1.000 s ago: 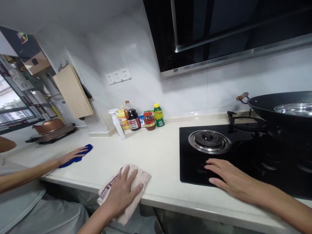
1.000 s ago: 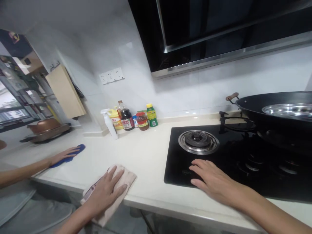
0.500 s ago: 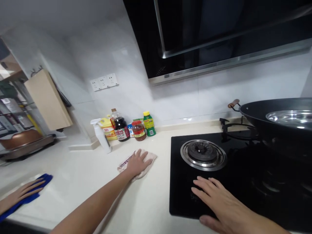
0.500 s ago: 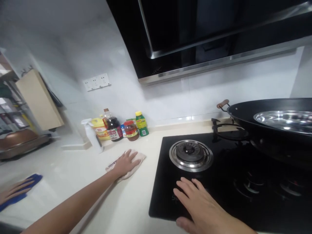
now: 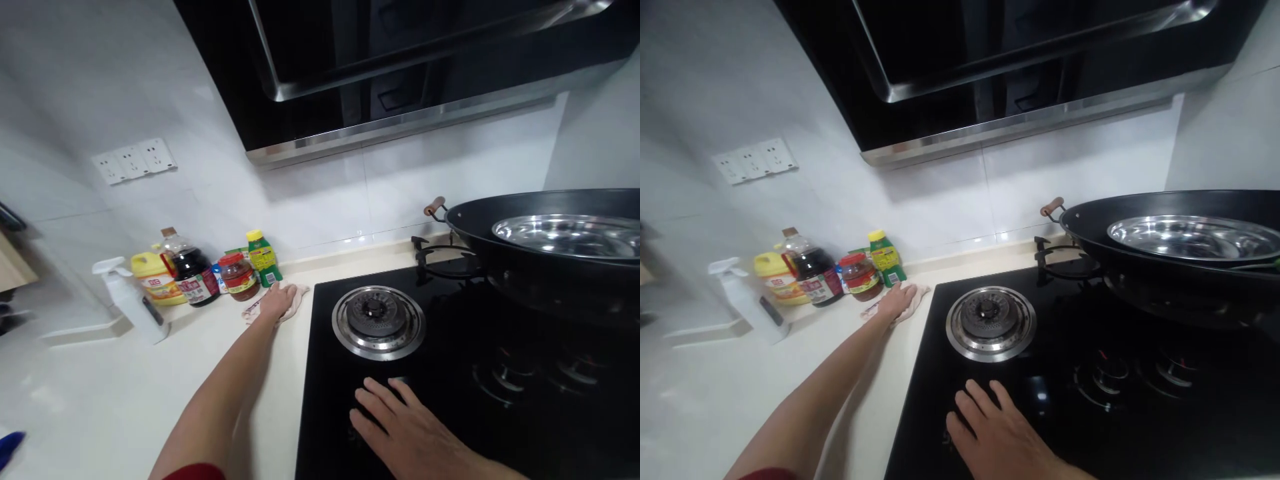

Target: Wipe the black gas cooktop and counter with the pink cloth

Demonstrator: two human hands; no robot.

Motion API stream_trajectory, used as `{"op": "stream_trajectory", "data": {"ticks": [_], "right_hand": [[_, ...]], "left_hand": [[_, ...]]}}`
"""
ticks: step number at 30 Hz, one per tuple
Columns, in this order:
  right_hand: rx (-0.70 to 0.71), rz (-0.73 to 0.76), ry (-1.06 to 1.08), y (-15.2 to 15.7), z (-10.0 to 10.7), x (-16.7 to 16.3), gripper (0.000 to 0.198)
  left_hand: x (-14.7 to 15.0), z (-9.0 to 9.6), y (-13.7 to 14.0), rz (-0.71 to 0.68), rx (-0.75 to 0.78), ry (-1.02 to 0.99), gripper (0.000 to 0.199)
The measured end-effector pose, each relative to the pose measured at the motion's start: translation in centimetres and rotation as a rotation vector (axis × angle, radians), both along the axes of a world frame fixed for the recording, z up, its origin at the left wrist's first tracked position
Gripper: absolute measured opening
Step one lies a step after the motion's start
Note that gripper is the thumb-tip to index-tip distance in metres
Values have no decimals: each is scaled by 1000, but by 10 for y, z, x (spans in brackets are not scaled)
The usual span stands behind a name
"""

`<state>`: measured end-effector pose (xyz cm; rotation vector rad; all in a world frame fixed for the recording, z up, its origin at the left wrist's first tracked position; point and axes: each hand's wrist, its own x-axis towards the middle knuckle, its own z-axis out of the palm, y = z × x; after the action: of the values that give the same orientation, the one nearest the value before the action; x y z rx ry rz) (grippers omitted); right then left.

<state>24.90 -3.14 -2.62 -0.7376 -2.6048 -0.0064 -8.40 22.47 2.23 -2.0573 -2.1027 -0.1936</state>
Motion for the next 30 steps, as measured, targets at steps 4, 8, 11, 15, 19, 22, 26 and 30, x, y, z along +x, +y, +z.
{"op": "stream_trajectory", "data": {"ticks": [4, 8, 11, 15, 19, 22, 26, 30], "right_hand": [[-211, 8, -49, -5, 23, 3, 71], [-466, -18, -28, -13, 46, 7, 69], [-557, -38, -43, -16, 47, 9, 70], [-525, -49, -20, -17, 32, 8, 69], [-454, -40, 30, -17, 18, 9, 67], [-446, -21, 34, -18, 19, 9, 68], [-406, -51, 57, -24, 30, 7, 52], [-324, -92, 177, -24, 35, 2, 26]], "left_hand": [[27, 0, -2, -63, -20, 4, 38], [46, -2, -41, -127, -44, 13, 43], [50, -6, -95, -169, -67, 21, 46], [41, -19, -194, -235, -63, 29, 52], [25, -31, -294, -432, 67, -20, 51], [16, -31, -343, -478, 86, -59, 52], [18, -21, -359, -432, 52, -222, 44], [42, -16, -341, -420, 83, -371, 42]]}}
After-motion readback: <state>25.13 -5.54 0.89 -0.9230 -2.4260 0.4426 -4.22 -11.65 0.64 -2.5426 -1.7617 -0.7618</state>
